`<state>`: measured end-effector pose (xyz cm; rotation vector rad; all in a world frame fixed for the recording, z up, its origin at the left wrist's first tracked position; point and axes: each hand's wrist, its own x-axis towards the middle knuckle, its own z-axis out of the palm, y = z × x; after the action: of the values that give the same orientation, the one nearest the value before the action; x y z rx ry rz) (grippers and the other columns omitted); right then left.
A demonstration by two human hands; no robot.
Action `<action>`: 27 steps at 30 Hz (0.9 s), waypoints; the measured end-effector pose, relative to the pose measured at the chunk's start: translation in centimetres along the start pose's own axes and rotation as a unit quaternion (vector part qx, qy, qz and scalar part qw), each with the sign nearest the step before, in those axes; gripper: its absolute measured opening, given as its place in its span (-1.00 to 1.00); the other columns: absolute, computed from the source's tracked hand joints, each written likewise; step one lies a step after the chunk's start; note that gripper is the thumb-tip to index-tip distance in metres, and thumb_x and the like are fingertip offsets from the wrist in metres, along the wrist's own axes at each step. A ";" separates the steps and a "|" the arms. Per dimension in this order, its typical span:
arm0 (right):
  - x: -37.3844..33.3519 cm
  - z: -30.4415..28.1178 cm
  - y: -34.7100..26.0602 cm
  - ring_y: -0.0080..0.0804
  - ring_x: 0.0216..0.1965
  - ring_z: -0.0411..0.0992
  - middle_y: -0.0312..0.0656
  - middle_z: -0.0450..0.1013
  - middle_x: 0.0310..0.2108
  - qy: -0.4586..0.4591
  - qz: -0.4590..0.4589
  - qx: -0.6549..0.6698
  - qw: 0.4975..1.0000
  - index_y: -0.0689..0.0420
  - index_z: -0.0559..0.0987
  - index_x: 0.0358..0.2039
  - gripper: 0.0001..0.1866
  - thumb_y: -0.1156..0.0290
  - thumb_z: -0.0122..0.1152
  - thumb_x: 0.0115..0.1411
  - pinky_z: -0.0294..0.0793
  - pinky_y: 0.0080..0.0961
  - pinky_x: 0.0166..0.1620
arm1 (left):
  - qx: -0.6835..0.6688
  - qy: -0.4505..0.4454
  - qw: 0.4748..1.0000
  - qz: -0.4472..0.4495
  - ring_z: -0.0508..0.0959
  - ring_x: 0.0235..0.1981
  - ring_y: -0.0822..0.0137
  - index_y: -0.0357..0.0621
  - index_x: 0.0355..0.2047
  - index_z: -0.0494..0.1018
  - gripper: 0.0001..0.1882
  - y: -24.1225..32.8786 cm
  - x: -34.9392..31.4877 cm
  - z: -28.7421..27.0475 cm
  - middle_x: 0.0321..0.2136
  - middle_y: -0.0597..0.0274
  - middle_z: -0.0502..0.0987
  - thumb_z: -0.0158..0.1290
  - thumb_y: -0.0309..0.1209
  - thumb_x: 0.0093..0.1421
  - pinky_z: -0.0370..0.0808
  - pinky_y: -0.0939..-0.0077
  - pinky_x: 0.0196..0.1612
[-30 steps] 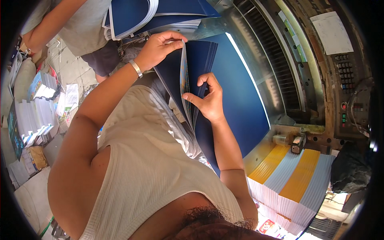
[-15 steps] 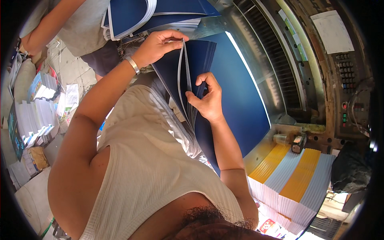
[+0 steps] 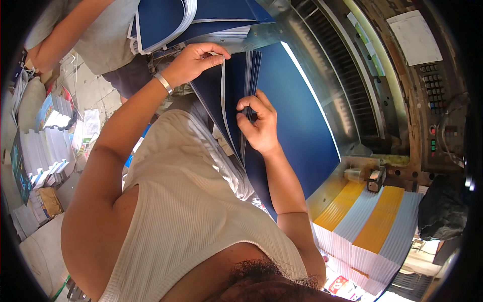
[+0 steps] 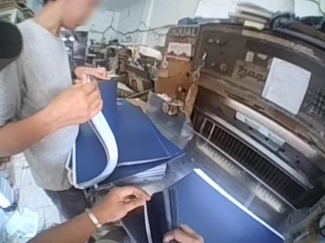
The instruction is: The person handles large blue folders or book covers, placing them onto the bed of a industrial cutting or binding machine and checking the alignment of the sheets inside.
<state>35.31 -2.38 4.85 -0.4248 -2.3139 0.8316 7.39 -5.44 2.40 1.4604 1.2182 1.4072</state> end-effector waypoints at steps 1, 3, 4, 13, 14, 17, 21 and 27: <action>-0.1 0.0 -0.4 -0.07 -0.21 0.46 -0.10 0.44 -0.26 -0.001 0.027 -0.010 1.000 0.17 0.53 -0.33 -0.77 0.58 0.35 -0.03 0.47 -0.29 -0.13 | 0.000 0.001 1.000 0.001 0.53 -0.08 0.54 -0.21 -0.02 0.59 -0.81 -0.2 -0.1 0.3 -0.06 0.35 0.60 0.12 -0.44 0.43 0.48 0.59 0.03; 0.2 0.0 -1.0 -0.14 -0.30 0.42 -0.13 0.39 -0.31 -0.001 0.053 -0.020 0.998 0.16 0.52 -0.35 -0.71 0.54 0.46 -0.07 0.44 -0.31 -0.22 | -0.013 0.077 0.996 0.047 0.53 -0.11 0.56 -0.24 -0.04 0.60 -0.81 -0.7 -0.4 1.4 -0.11 0.37 0.62 0.13 -0.42 0.43 0.48 0.59 0.03; 0.3 0.1 -1.2 -0.19 -0.36 0.36 -0.16 0.35 -0.34 0.010 0.047 -0.016 0.999 0.16 0.50 -0.37 -0.62 0.49 0.57 -0.15 0.40 -0.33 -0.29 | -0.013 0.078 0.996 0.049 0.53 -0.11 0.56 -0.24 -0.04 0.60 -0.81 -0.8 -0.5 1.8 -0.11 0.37 0.62 0.13 -0.42 0.43 0.48 0.59 0.03; 0.3 0.3 -1.2 -0.30 -0.42 0.30 -0.22 0.31 -0.35 0.026 0.067 -0.009 0.997 0.15 0.46 -0.41 -0.47 0.46 0.73 -0.27 0.34 -0.38 -0.35 | -0.063 0.157 0.982 0.081 0.59 -0.12 0.55 -0.23 -0.05 0.62 -0.79 -1.4 -0.7 3.2 -0.14 0.31 0.67 0.17 -0.37 0.41 0.52 0.60 0.00; 0.3 0.4 -1.2 -0.31 -0.41 0.30 -0.22 0.31 -0.36 0.026 0.061 -0.009 0.998 0.15 0.46 -0.41 -0.48 0.47 0.72 -0.26 0.34 -0.38 -0.35 | -0.069 0.161 0.981 0.082 0.58 -0.13 0.55 -0.22 -0.05 0.62 -0.79 -1.5 -0.8 3.3 -0.14 0.32 0.67 0.17 -0.37 0.41 0.51 0.61 0.00; 0.4 0.4 -1.3 -0.29 -0.42 0.30 -0.22 0.31 -0.37 0.027 0.070 0.005 0.997 0.14 0.46 -0.40 -0.49 0.48 0.71 -0.25 0.34 -0.38 -0.34 | -0.074 0.164 0.980 0.079 0.58 -0.13 0.56 -0.22 -0.05 0.62 -0.79 -1.5 -0.8 3.2 -0.15 0.33 0.67 0.18 -0.37 0.40 0.51 0.61 0.00; 0.4 0.4 -1.0 -0.27 -0.41 0.31 -0.21 0.31 -0.39 0.032 0.034 0.005 0.999 0.14 0.46 -0.40 -0.52 0.51 0.69 -0.23 0.35 -0.37 -0.32 | -0.056 0.158 0.983 0.075 0.59 -0.13 0.55 -0.23 -0.06 0.62 -0.78 -1.5 -0.8 3.0 -0.14 0.32 0.67 0.18 -0.37 0.40 0.52 0.60 0.01; 0.3 0.2 -1.0 -0.25 -0.39 0.34 -0.21 0.32 -0.39 0.020 0.071 0.011 0.997 0.15 0.46 -0.40 -0.56 0.54 0.63 -0.19 0.38 -0.38 -0.28 | -0.088 0.145 0.983 0.068 0.58 -0.13 0.56 -0.20 -0.05 0.62 -0.79 -1.6 -0.6 3.0 -0.13 0.32 0.67 0.18 -0.37 0.40 0.51 0.62 0.01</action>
<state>34.87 -3.10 5.51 -0.5960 -2.2553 0.9081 10.22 -5.34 0.36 1.2686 1.1483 1.8224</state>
